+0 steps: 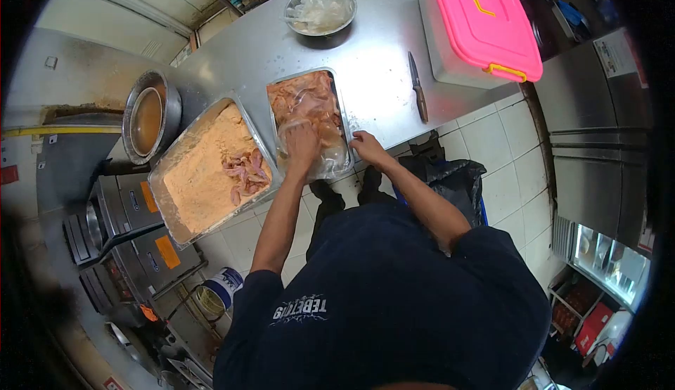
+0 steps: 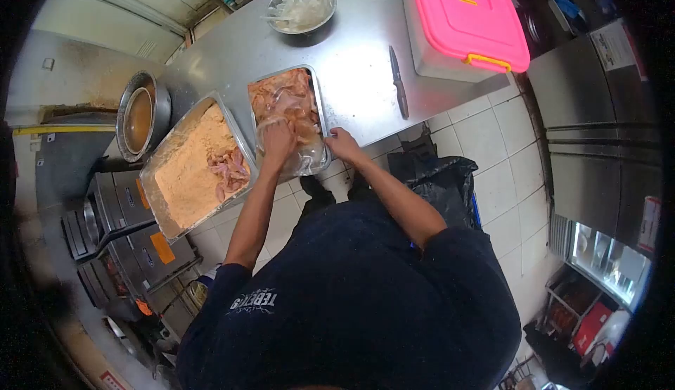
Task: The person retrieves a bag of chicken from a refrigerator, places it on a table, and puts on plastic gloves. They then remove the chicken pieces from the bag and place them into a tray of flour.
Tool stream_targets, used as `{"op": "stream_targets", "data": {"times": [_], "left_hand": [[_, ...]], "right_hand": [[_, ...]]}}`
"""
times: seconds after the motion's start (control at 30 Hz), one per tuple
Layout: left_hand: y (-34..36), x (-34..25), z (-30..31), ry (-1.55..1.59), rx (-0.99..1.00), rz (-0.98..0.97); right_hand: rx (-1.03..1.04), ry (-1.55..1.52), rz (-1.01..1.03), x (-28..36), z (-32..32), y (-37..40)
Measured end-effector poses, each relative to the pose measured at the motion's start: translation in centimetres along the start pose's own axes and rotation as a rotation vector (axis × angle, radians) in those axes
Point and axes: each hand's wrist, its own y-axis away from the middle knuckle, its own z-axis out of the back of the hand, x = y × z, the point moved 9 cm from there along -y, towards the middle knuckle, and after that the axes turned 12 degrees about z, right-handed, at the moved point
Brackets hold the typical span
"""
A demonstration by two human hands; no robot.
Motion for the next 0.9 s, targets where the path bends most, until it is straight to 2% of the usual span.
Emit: {"op": "stream_targets", "data": {"times": [0.03, 0.1, 0.17, 0.2, 0.27, 0.3, 0.37, 0.5, 0.57, 0.63, 0.67, 0.7, 0.73, 0.77, 0.8, 0.83, 0.87, 0.9], "left_hand": [[-0.6, 0.1, 0.3, 0.005, -0.012, -0.018], [-1.9, 0.6, -0.1, 0.008, -0.028, -0.037], [-2.8, 2.5, -1.9, 0.109, 0.05, 0.074], [-2.7, 2.8, -1.8, 0.102, 0.046, 0.072], [-2.6, 2.8, -2.9, 0.128, 0.195, 0.057], [-2.2, 2.8, -3.0, 0.121, 0.195, 0.044], [-1.4, 2.4, -2.0, 0.081, 0.076, -0.043], [2.6, 0.2, 1.6, 0.0, 0.045, -0.111], [5.5, -0.5, 3.2, 0.232, 0.026, -0.2], [9.3, -2.1, 7.4, 0.487, 0.076, -0.355], [9.8, -1.0, 7.0, 0.65, 0.181, -0.327], [11.5, -1.1, 8.4, 0.829, 0.349, -0.21], [12.9, -0.5, 9.5, 0.895, 0.409, -0.134], [12.8, 1.2, 10.2, 0.892, 0.281, -0.216], [13.3, 1.9, 11.1, 0.975, 0.26, -0.297], [14.2, 1.9, 12.9, 0.903, 0.192, -0.375], [14.1, 2.7, 13.4, 0.999, 0.139, -0.439], [13.5, 3.7, 13.4, 1.043, 0.081, -0.418]], "right_hand": [[0.104, -0.328, -0.079, -0.2, -2.0, -0.2], [0.123, -0.31, -0.086, -2.0, -4.0, -1.4], [-0.036, -0.328, -0.05, -2.7, -4.3, -2.1], [-0.037, -0.335, -0.046, -2.7, -4.2, -2.3], [0.078, -0.287, -0.061, -3.0, -4.6, -2.4], [0.064, -0.293, -0.061, -3.2, -4.8, -2.1], [0.006, -0.264, 0.089, -2.1, -4.6, -2.2], [0.014, -0.489, 0.128, -0.6, -4.5, 0.3], [-0.037, -0.429, 0.094, -1.2, -4.2, 2.1], [-0.179, -0.565, 0.241, -1.4, -3.0, 4.0], [-0.217, -0.597, 0.265, -2.4, -3.1, 5.3], [-0.273, -0.628, 0.296, -2.9, -3.3, 6.9], [-0.298, -0.603, 0.317, -1.7, -3.1, 9.3], [-0.334, -0.478, 0.421, -3.1, -3.7, 10.2], [-0.421, -0.488, 0.438, -3.0, -3.5, 13.0], [-0.492, -0.499, 0.455, -2.9, -3.4, 15.8], [-0.511, -0.554, 0.423, -2.9, -3.6, 18.4], [-0.528, -0.617, 0.393, -2.6, -3.8, 21.2]]}}
